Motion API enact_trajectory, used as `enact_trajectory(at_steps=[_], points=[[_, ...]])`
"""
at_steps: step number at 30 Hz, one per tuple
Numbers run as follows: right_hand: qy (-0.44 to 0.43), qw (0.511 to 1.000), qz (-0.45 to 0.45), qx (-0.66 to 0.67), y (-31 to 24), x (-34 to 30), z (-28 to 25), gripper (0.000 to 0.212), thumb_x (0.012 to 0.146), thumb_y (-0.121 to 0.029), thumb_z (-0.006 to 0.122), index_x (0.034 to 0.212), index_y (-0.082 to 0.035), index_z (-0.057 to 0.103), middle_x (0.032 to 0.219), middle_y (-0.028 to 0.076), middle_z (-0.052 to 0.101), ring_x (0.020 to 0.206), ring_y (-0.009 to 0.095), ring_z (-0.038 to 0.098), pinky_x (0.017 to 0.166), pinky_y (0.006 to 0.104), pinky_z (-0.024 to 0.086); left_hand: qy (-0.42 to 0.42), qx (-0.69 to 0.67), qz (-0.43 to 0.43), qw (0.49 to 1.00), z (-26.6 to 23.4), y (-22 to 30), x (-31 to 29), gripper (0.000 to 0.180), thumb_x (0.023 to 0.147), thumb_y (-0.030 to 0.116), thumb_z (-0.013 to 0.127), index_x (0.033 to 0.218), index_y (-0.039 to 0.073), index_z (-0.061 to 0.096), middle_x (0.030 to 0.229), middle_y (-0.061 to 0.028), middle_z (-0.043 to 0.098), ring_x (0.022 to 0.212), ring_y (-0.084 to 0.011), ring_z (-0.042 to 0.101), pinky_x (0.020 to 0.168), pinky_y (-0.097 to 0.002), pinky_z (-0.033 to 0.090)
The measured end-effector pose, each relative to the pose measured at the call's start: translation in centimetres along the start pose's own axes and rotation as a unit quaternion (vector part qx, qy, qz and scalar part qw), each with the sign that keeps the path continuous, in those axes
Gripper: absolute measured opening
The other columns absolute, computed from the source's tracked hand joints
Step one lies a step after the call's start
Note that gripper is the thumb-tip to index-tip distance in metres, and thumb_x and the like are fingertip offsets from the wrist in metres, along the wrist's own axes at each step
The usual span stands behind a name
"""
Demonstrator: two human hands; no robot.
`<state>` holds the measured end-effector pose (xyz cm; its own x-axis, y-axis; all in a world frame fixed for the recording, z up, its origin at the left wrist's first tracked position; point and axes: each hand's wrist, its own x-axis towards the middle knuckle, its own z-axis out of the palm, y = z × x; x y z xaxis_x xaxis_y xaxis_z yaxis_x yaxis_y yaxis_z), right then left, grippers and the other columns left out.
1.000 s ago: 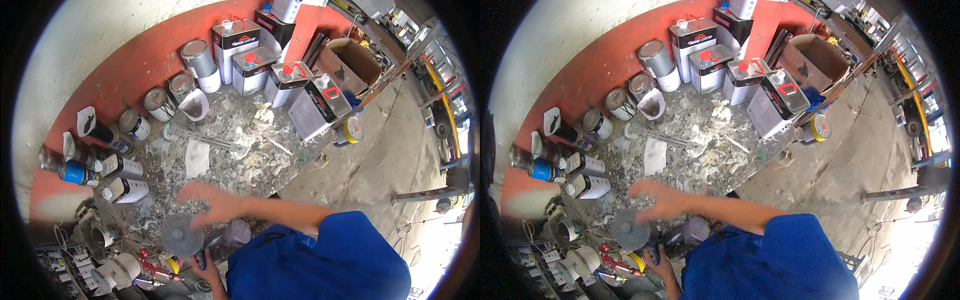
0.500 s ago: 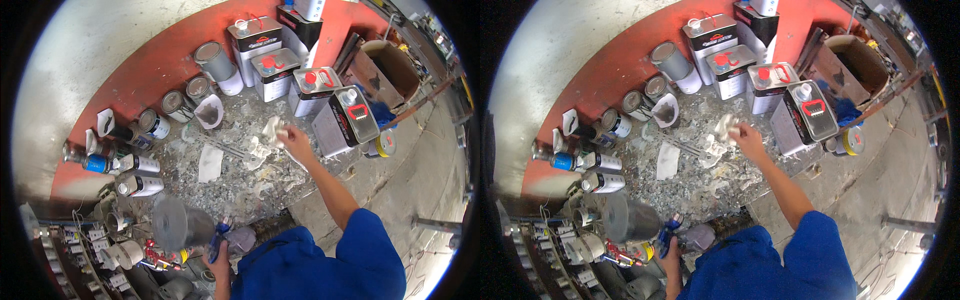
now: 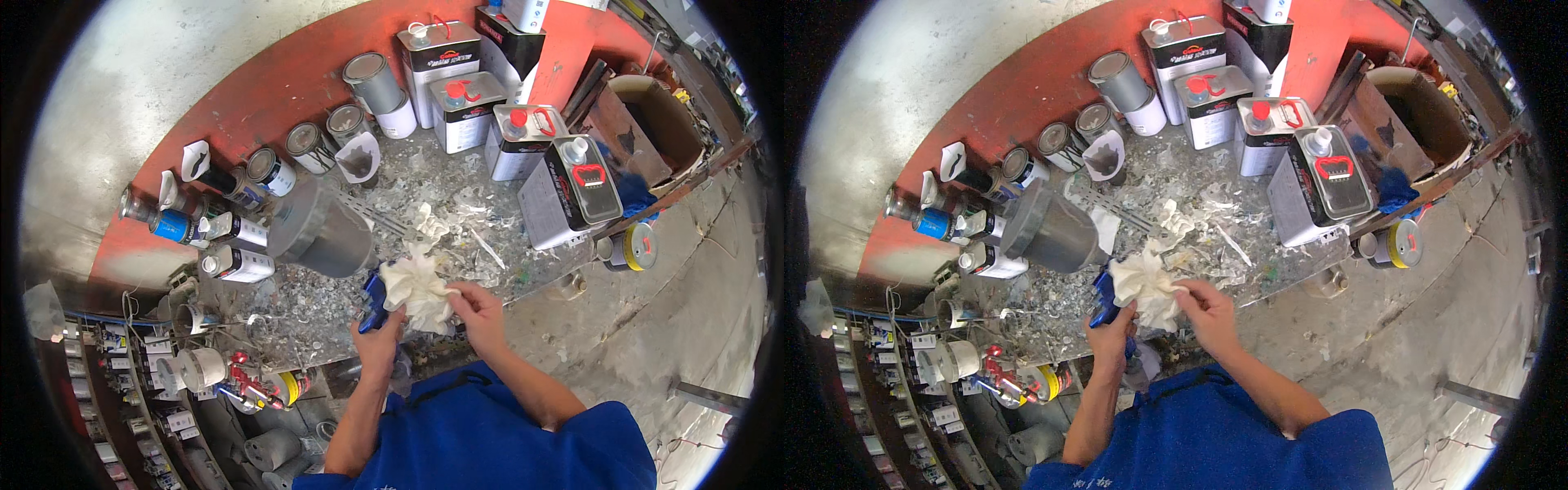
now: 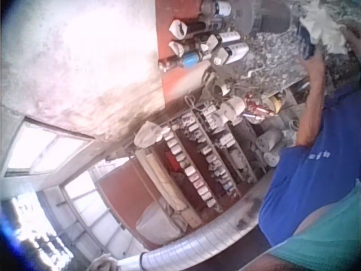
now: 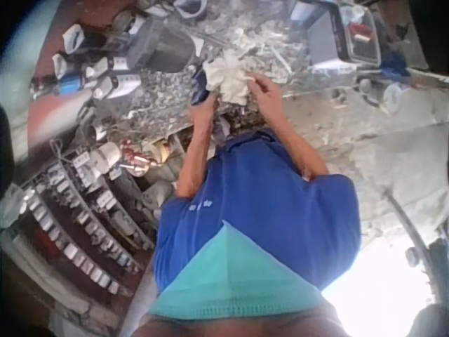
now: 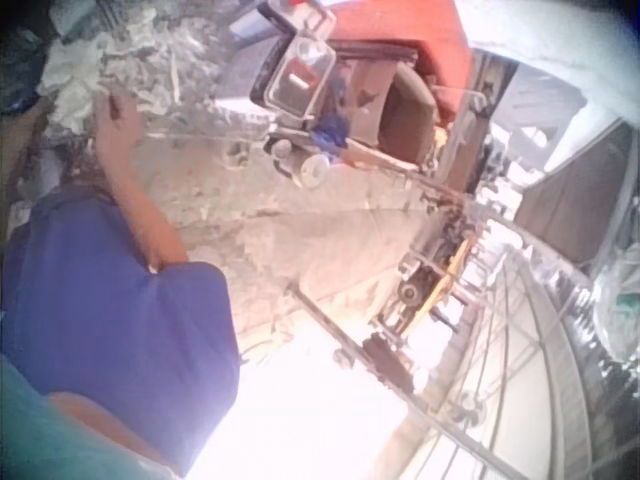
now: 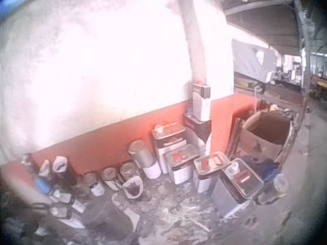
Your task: The person pours liquids from several metal cans into a clear plastic cup, then pours the mixture into a spray gun cup. The person walks to a car in a paint booth and wipes the car's rear bumper with a cloth.
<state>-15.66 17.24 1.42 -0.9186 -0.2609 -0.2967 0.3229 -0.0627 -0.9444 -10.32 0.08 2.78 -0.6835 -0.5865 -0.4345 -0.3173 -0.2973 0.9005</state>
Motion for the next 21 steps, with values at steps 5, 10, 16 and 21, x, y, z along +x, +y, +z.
enact_trajectory(at_steps=[5,10,16,21], points=[[-0.014,0.893,0.135,0.430,1.0,-0.2,0.5,0.026,0.107,-0.024,0.052,0.125,-0.007,0.057,0.122,0.007,0.067,0.105,0.017,0.067,0.093,0.0356,0.054,0.004,-0.065,-0.008,0.998,-0.3,-0.1,-1.1,0.018,0.085,0.006,0.079,0.078,0.003,0.063,0.062,-0.0018,0.059,0.048,-0.0112,0.049,0.050,-0.0310,0.041],[0.021,0.919,0.024,0.393,-2.4,1.4,-0.7,0.025,0.107,-0.022,0.052,0.126,-0.008,0.058,0.124,0.009,0.065,0.116,0.019,0.063,0.096,0.0365,0.055,0.012,0.028,-0.011,0.999,-2.7,-0.4,-1.5,0.022,0.091,0.018,0.077,0.079,0.006,0.062,0.057,0.0006,0.054,0.046,-0.0100,0.049,0.045,-0.0279,0.039],[-0.112,0.960,-0.253,0.033,-6.8,2.2,3.9,0.018,0.096,-0.015,0.067,0.108,-0.003,0.062,0.115,0.006,0.056,0.096,0.014,0.061,0.080,0.0297,0.054,-0.065,0.082,0.038,0.994,-3.1,-2.1,-2.2,0.018,0.093,0.018,0.074,0.085,0.005,0.066,0.063,0.0027,0.058,0.052,-0.0070,0.052,0.048,-0.0253,0.039],[0.040,0.870,-0.492,-0.025,-6.5,4.6,6.4,0.036,0.091,-0.017,0.069,0.117,-0.002,0.048,0.104,0.011,0.045,0.103,0.019,0.052,0.098,0.0349,0.044,-0.128,0.170,0.011,0.977,-2.5,-1.4,-4.4,0.016,0.093,0.017,0.074,0.089,0.003,0.069,0.070,0.0021,0.064,0.060,-0.0044,0.054,0.053,-0.0243,0.041]])
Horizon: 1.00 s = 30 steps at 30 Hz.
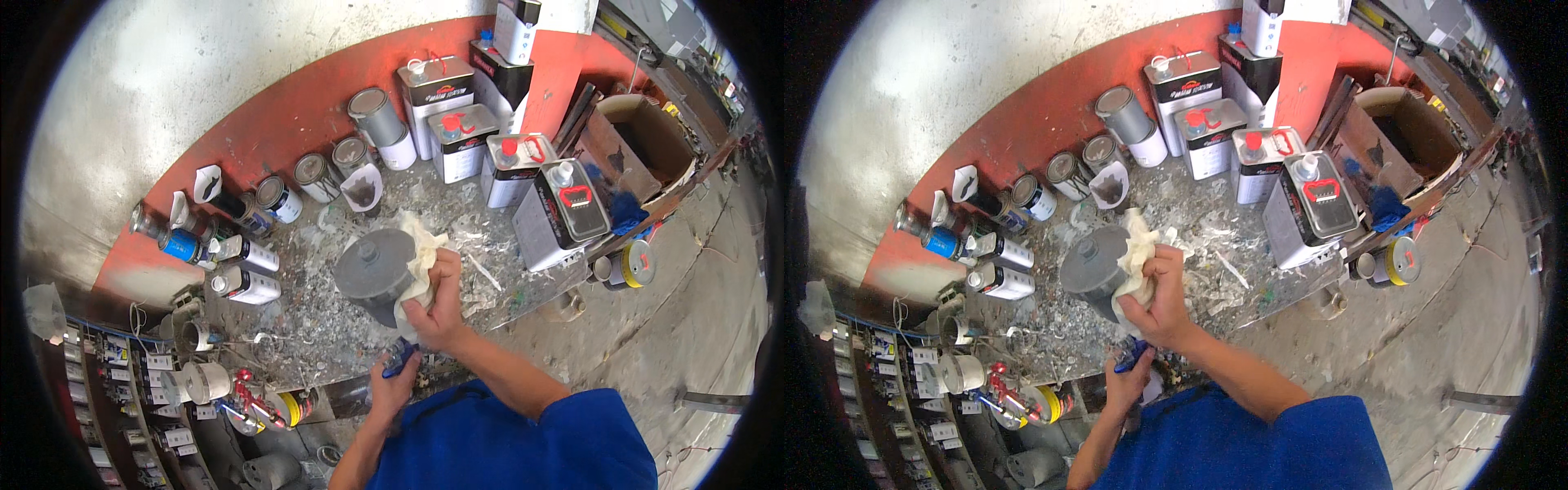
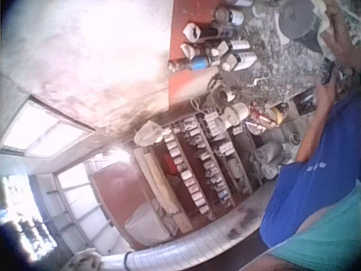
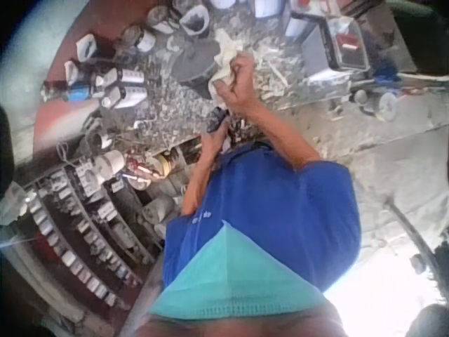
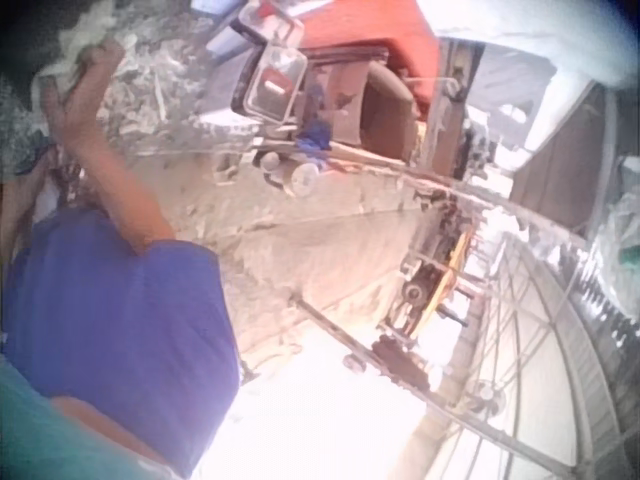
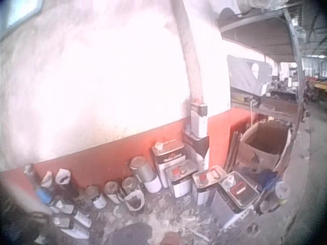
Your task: The person pours liquids from several metal cans into a clear plastic cup, then pours the mixture into a spray gun cup. The person walks to a car in a paint booth and wipes the car's rear bumper with a cloth.
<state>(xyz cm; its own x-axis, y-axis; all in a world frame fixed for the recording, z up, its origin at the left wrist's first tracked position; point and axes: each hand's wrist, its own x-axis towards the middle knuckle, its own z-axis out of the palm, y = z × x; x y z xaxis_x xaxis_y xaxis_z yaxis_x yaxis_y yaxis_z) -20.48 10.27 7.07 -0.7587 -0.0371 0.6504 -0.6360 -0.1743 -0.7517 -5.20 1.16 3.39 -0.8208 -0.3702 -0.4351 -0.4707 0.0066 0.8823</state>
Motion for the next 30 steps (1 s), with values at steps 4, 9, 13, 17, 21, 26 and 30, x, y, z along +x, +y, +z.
enact_trajectory(at_steps=[4,9,13,17,21,26,30], points=[[0.066,0.975,0.198,0.076,-2.6,-1.0,1.8,0.063,0.099,-0.027,0.058,0.145,0.006,0.031,0.132,0.024,0.048,0.125,0.032,0.049,0.110,0.0397,0.036,0.025,0.037,0.030,0.999,0.3,-0.4,-0.8,0.014,0.092,0.013,0.073,0.091,0.000,0.068,0.076,0.0003,0.066,0.069,-0.0078,0.057,0.060,-0.0269,0.046],[0.052,0.986,0.157,-0.014,-3.5,-1.7,1.6,0.061,0.103,-0.029,0.047,0.150,0.009,0.032,0.133,0.026,0.055,0.122,0.036,0.056,0.107,0.0399,0.040,0.067,-0.031,0.152,0.986,1.5,-0.6,-0.4,0.014,0.092,0.009,0.072,0.095,-0.002,0.066,0.082,-0.0006,0.067,0.072,-0.0073,0.057,0.063,-0.0267,0.047],[-0.029,0.964,0.248,0.096,-3.3,0.8,-1.3,0.056,0.106,-0.030,0.045,0.148,0.006,0.038,0.125,0.019,0.061,0.112,0.028,0.060,0.102,0.0360,0.043,-0.001,-0.055,0.013,0.998,0.3,0.8,-0.9,0.014,0.092,0.012,0.074,0.091,-0.001,0.068,0.073,0.0006,0.065,0.061,-0.0070,0.056,0.053,-0.0256,0.043],[-0.105,0.872,0.383,0.287,0.4,1.1,-3.4,0.048,0.109,-0.036,0.043,0.137,0.002,0.053,0.123,0.007,0.065,0.108,0.014,0.059,0.096,0.0295,0.045,-0.072,-0.015,-0.010,0.997,-1.2,3.2,-2.0,0.012,0.090,0.012,0.077,0.089,0.002,0.070,0.063,0.0013,0.062,0.049,-0.0071,0.053,0.046,-0.0250,0.040],[-0.174,0.747,0.487,0.416,0.5,1.7,-4.1,0.044,0.109,-0.034,0.047,0.138,-0.004,0.057,0.128,0.006,0.065,0.112,0.013,0.061,0.100,0.0337,0.049,-0.236,-0.015,-0.072,0.969,-3.9,1.5,-0.2,0.021,0.084,0.010,0.083,0.098,0.002,0.070,0.073,-0.0025,0.067,0.057,-0.0105,0.059,0.050,-0.0271,0.046],[-0.225,0.660,0.474,0.537,0.9,-3.6,0.1,0.041,0.106,-0.033,0.052,0.133,-0.004,0.060,0.124,0.007,0.067,0.108,0.015,0.064,0.097,0.0345,0.051,-0.339,-0.053,-0.007,0.939,-5.0,-4.1,3.0,0.043,0.075,0.008,0.089,0.112,0.002,0.067,0.092,-0.0063,0.069,0.075,-0.0162,0.064,0.061,-0.0322,0.052],[-0.251,0.674,0.493,0.490,1.8,-4.2,-1.0,0.038,0.103,-0.032,0.055,0.129,-0.005,0.063,0.121,0.007,0.069,0.105,0.017,0.066,0.095,0.0352,0.053,-0.320,-0.095,0.039,0.942,-5.4,-5.3,2.0,0.053,0.072,0.008,0.091,0.119,0.001,0.066,0.105,-0.0073,0.070,0.090,-0.0199,0.065,0.073,-0.0348,0.055]])
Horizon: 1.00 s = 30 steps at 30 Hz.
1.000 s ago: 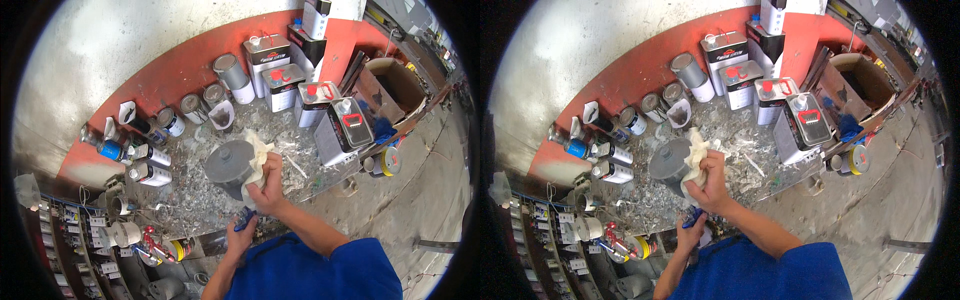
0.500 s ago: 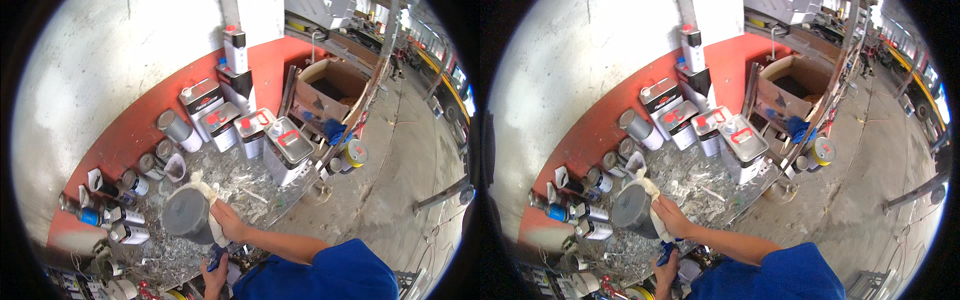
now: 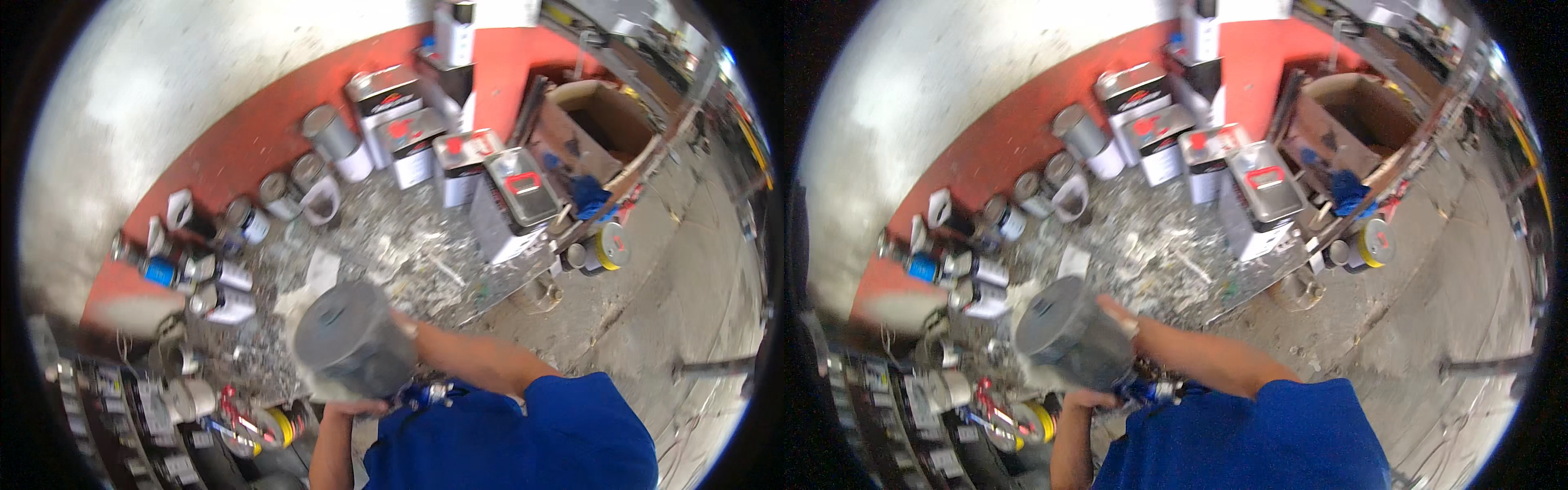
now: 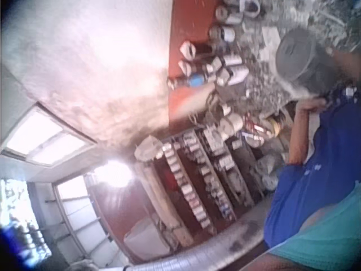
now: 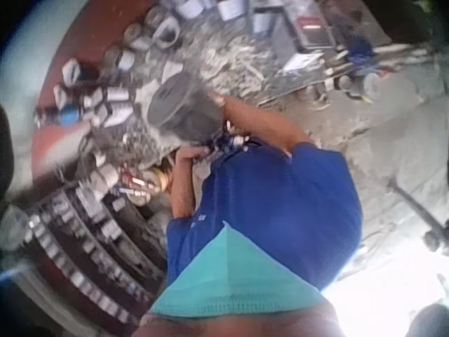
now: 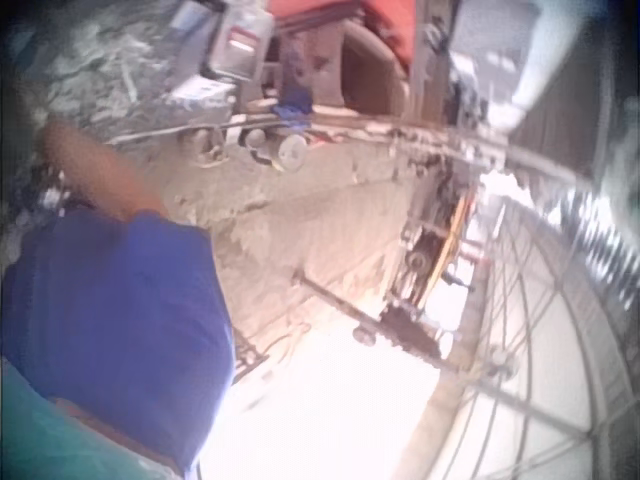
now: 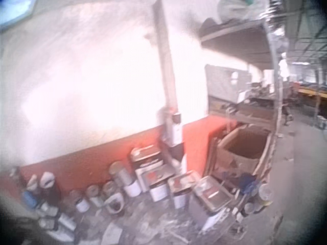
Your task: The person pours liquids from several metal cans into a clear plastic cup, then pours the mixture into a spray gun cup. The person walks to a car in a paint booth and wipes the car's rear bumper with a cloth.
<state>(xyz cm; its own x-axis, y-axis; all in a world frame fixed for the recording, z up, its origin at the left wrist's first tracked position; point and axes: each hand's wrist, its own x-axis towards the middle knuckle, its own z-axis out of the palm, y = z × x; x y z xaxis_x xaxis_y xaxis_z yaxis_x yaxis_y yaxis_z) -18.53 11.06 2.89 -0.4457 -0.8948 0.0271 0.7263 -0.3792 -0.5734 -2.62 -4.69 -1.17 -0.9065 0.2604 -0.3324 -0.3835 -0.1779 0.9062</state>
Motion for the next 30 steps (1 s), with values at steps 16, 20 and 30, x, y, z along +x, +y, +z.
enact_trajectory(at_steps=[16,20,30], points=[[0.338,0.923,-0.051,-0.177,6.5,-5.8,2.6,0.046,0.109,-0.038,0.043,0.134,0.000,0.054,0.126,0.014,0.066,0.109,0.027,0.064,0.096,0.0406,0.050,0.474,0.055,0.063,0.877,9.3,-8.0,-0.5,0.018,0.094,0.016,0.071,0.092,0.000,0.063,0.071,-0.0029,0.062,0.063,-0.0107,0.056,0.057,-0.0308,0.043],[0.257,0.961,0.093,0.041,1.0,-8.8,0.0,0.054,0.109,-0.041,0.038,0.145,-0.002,0.046,0.140,0.018,0.059,0.127,0.033,0.060,0.111,0.0484,0.047,0.589,-0.152,0.020,0.793,11.3,-4.6,-5.4,0.017,0.095,0.021,0.072,0.097,0.004,0.068,0.066,0.0036,0.059,0.056,-0.0050,0.050,0.049,-0.0246,0.039],[0.190,0.413,-0.221,-0.863,-12.2,-6.2,-17.8,0.071,0.103,-0.046,0.053,0.147,0.008,0.039,0.144,0.031,0.047,0.135,0.044,0.042,0.113,0.0526,0.031,0.759,-0.041,0.053,0.648,28.2,-19.3,-22.3,0.023,0.093,0.022,0.075,0.103,0.001,0.070,0.074,0.0000,0.066,0.060,-0.0102,0.059,0.055,-0.0292,0.047]])
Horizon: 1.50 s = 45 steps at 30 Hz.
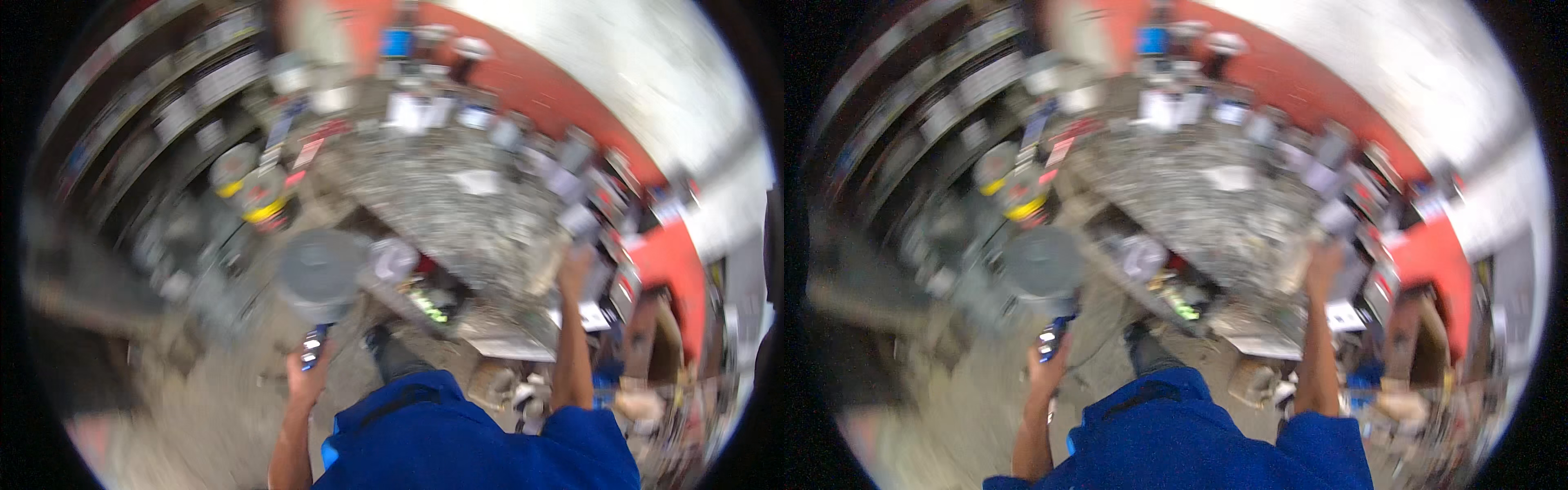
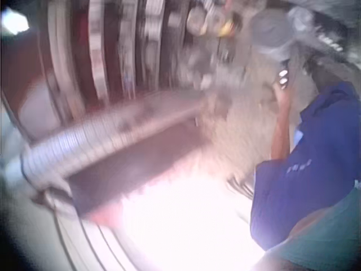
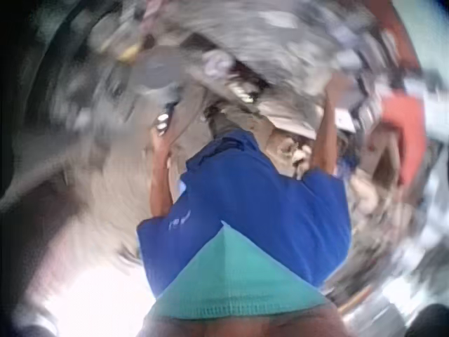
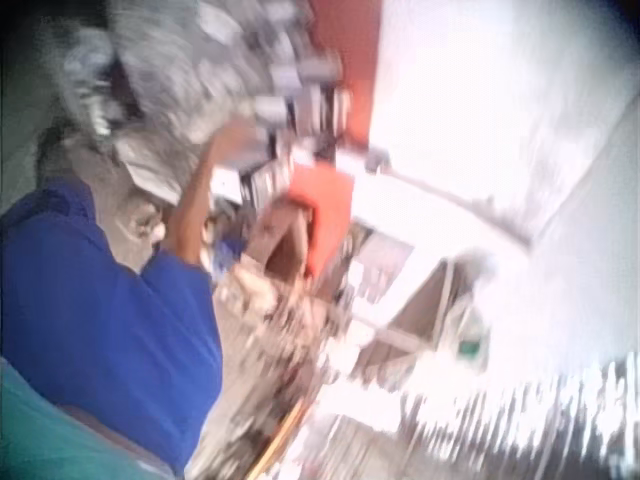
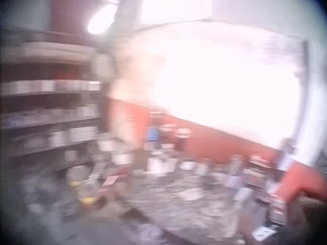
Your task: The person pours liquids from several metal cans into a clear plastic cup, then pours the mixture into a spray gun cup. The person walks to a car in a paint booth and wipes the car's rear bumper with a cloth.
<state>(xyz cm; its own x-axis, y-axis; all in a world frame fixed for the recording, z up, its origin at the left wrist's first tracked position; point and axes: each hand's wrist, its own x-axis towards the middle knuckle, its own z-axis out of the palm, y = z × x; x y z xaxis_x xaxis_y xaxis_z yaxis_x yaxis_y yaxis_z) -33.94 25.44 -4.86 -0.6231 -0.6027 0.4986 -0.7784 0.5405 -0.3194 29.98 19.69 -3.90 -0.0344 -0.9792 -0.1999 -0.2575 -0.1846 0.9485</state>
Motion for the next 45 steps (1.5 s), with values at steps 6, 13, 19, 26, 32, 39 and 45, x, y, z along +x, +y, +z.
enact_trajectory(at_steps=[6,13,19,26,32,39,45], points=[[-0.448,0.672,-0.265,0.527,-40.4,-15.8,-11.5,0.088,0.083,-0.038,0.080,0.153,-0.006,0.039,0.158,0.011,0.039,0.145,0.029,0.038,0.120,0.0431,0.028,0.070,0.119,-0.031,0.990,-7.8,-3.8,-17.4,0.034,0.091,0.032,0.074,0.115,0.007,0.069,0.084,-0.0155,0.072,0.071,-0.0281,0.071,0.068,-0.0383,0.056],[-0.466,0.179,-0.825,0.263,-60.9,-35.3,-24.9,0.105,0.066,-0.060,0.086,0.148,-0.008,0.045,0.150,0.015,0.044,0.138,0.036,0.043,0.115,0.0496,0.037,0.239,0.085,-0.073,0.965,-13.0,-8.8,-35.1,0.044,0.081,0.021,0.072,0.123,0.011,0.067,0.090,-0.0216,0.072,0.080,-0.0437,0.069,0.075,-0.0506,0.056],[-0.458,-0.007,-0.839,0.293,-69.1,-47.9,-27.3,0.099,0.071,-0.060,0.083,0.149,-0.013,0.045,0.151,0.018,0.041,0.138,0.040,0.042,0.111,0.0510,0.040,0.335,0.006,-0.120,0.935,-17.6,-13.3,-41.7,0.046,0.089,0.023,0.070,0.133,0.011,0.064,0.096,-0.0253,0.071,0.083,-0.0425,0.070,0.075,-0.0462,0.054],[-0.456,-0.086,-0.824,0.326,-83.1,-61.6,-28.4,0.101,0.065,-0.047,0.087,0.148,-0.009,0.043,0.150,0.020,0.043,0.138,0.043,0.043,0.111,0.0554,0.039,0.377,-0.023,-0.069,0.923,-33.1,-20.2,-42.5,0.048,0.091,0.018,0.065,0.137,0.006,0.060,0.105,-0.0244,0.072,0.095,-0.0429,0.070,0.082,-0.0462,0.054],[-0.416,-0.099,-0.832,0.353,-99.1,-72.0,-31.4,0.098,0.061,-0.039,0.091,0.144,-0.009,0.048,0.149,0.021,0.043,0.136,0.043,0.043,0.111,0.0532,0.040,0.363,0.008,-0.112,0.925,-53.1,-23.2,-43.5,0.054,0.086,0.018,0.068,0.138,0.004,0.059,0.109,-0.0259,0.071,0.097,-0.0457,0.067,0.084,-0.0477,0.053],[-0.392,-0.153,-0.816,0.397,-115.6,-86.8,-36.8,0.104,0.051,-0.028,0.093,0.142,-0.003,0.048,0.136,0.022,0.056,0.119,0.043,0.057,0.099,0.0531,0.050,0.472,-0.041,-0.067,0.878,-70.7,-30.0,-42.7,0.039,0.092,0.017,0.065,0.130,0.008,0.063,0.102,-0.0187,0.072,0.092,-0.0389,0.069,0.080,-0.0439,0.053],[-0.369,-0.198,-0.816,0.400,-129.9,-104.0,-41.4,0.103,0.056,-0.027,0.091,0.144,0.002,0.047,0.130,0.020,0.060,0.117,0.041,0.059,0.095,0.0507,0.052,0.586,-0.027,-0.093,0.805,-89.2,-37.0,-45.1,0.037,0.089,0.016,0.067,0.127,0.015,0.064,0.102,-0.0163,0.072,0.089,-0.0389,0.069,0.076,-0.0444,0.053]])
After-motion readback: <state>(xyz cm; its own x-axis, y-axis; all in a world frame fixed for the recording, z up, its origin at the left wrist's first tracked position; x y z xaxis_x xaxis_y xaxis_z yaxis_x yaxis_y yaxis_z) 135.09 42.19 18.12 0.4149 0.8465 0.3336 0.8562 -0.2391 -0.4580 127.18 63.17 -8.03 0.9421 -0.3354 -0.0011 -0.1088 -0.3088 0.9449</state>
